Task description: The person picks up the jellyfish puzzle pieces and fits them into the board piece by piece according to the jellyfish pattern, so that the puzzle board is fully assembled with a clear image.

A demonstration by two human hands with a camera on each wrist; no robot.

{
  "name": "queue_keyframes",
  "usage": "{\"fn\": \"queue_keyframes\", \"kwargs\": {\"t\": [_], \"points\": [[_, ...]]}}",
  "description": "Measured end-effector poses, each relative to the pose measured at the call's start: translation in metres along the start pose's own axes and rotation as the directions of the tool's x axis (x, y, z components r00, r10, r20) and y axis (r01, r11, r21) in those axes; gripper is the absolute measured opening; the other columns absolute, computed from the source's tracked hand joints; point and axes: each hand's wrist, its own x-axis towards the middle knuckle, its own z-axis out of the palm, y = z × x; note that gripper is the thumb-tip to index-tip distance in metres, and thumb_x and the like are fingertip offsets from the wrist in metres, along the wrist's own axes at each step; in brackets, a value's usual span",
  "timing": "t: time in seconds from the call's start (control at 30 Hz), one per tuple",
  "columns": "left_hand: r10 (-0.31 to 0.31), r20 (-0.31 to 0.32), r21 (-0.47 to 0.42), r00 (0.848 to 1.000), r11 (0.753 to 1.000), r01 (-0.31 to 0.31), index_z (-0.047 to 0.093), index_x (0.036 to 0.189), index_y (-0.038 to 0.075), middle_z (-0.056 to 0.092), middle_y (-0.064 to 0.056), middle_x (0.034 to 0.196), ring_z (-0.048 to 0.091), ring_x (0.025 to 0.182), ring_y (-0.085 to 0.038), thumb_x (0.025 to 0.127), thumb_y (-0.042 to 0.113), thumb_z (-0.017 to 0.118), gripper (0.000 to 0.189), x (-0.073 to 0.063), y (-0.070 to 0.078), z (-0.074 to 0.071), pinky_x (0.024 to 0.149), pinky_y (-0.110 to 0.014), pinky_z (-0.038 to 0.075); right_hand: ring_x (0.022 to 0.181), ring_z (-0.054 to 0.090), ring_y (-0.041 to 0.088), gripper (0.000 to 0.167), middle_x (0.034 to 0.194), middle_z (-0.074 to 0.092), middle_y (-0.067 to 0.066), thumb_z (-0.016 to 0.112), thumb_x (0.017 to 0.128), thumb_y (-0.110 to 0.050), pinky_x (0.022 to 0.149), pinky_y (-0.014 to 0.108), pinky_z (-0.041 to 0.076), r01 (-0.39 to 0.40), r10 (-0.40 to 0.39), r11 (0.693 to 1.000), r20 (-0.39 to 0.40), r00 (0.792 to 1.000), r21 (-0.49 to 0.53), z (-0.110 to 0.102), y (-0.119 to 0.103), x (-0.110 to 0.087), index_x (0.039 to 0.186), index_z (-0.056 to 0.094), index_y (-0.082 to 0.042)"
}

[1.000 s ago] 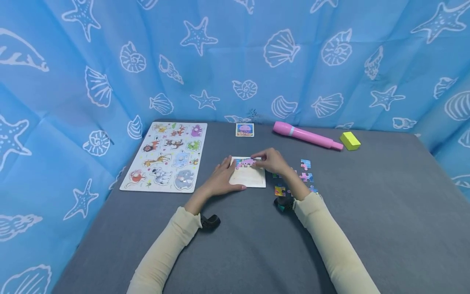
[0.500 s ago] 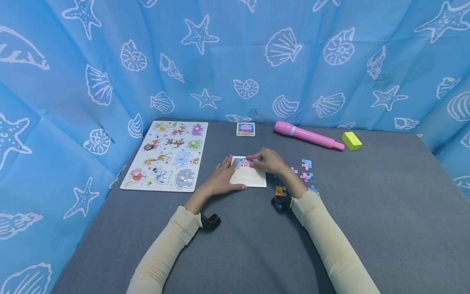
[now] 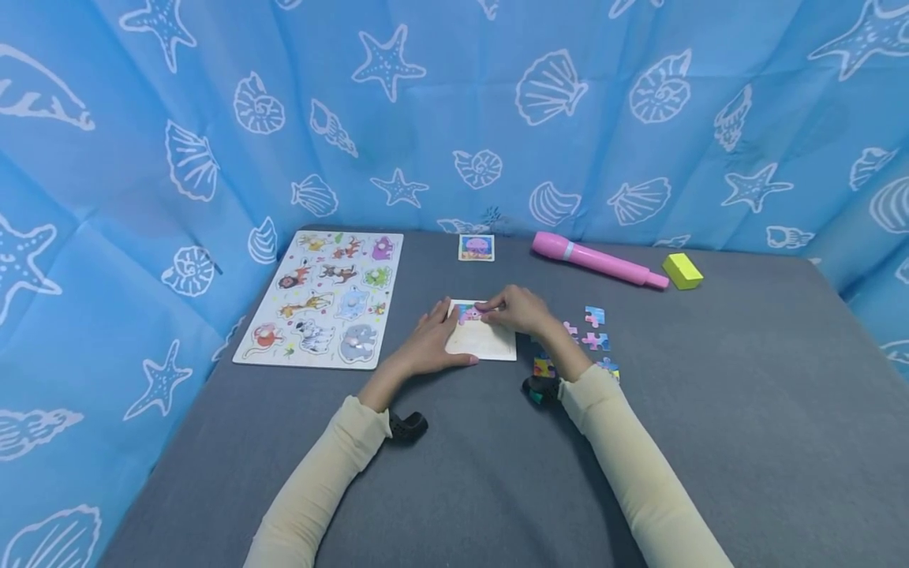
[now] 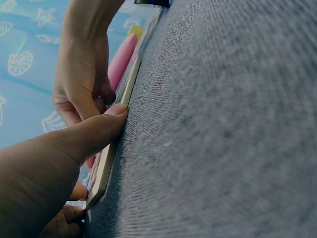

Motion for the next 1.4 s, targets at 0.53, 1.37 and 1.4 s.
{"fn": "queue_keyframes", "kwargs": {"t": [0.53, 1.37, 1.4], "points": [[0.032, 0.019, 0.010, 0.999, 0.999, -0.032, 0.014, 0.146, 0.002, 0.001, -0.019, 0.154, 0.002, 0.143, -0.031, 0.081, 0.050, 0.063, 0.095, 0.002, 0.001, 0.002, 0.115, -0.049, 0.007, 0.065, 0.047, 0.014, 0.024, 0.111, 0.068, 0.005, 0.071, 0.080, -0.028, 0.052, 0.027, 0.035, -0.048, 0.047, 0.998, -0.043, 0.998, -0.029, 0.003, -0.002, -0.005, 0.103, 0.071, -0.024], [0.045, 0.041, -0.029, 0.998, 0.999, -0.044, 0.020, 0.147, 0.021, -0.006, -0.024, 0.152, -0.007, 0.142, -0.035, 0.078, 0.053, 0.065, 0.089, 0.002, 0.006, -0.003, 0.114, -0.052, 0.005, 0.057, 0.034, 0.008, 0.040, 0.063, 0.038, -0.001, 0.067, 0.084, -0.016, 0.050, 0.022, 0.031, -0.070, 0.107, 0.965, -0.137, 0.985, 0.252, -0.075, 0.126, -0.084, 0.120, 0.061, 0.000], [0.041, 0.042, -0.030, 0.998, 0.999, -0.040, 0.021, 0.147, 0.021, -0.007, -0.024, 0.152, -0.007, 0.142, -0.035, 0.077, 0.053, 0.066, 0.088, 0.002, 0.006, -0.002, 0.114, -0.052, 0.005, 0.059, 0.035, 0.009, 0.040, 0.064, 0.039, -0.001, 0.067, 0.084, -0.015, 0.051, 0.023, 0.032, -0.081, 0.116, 0.966, -0.132, 0.984, 0.244, -0.076, 0.130, -0.088, 0.120, 0.060, 0.000]]}}
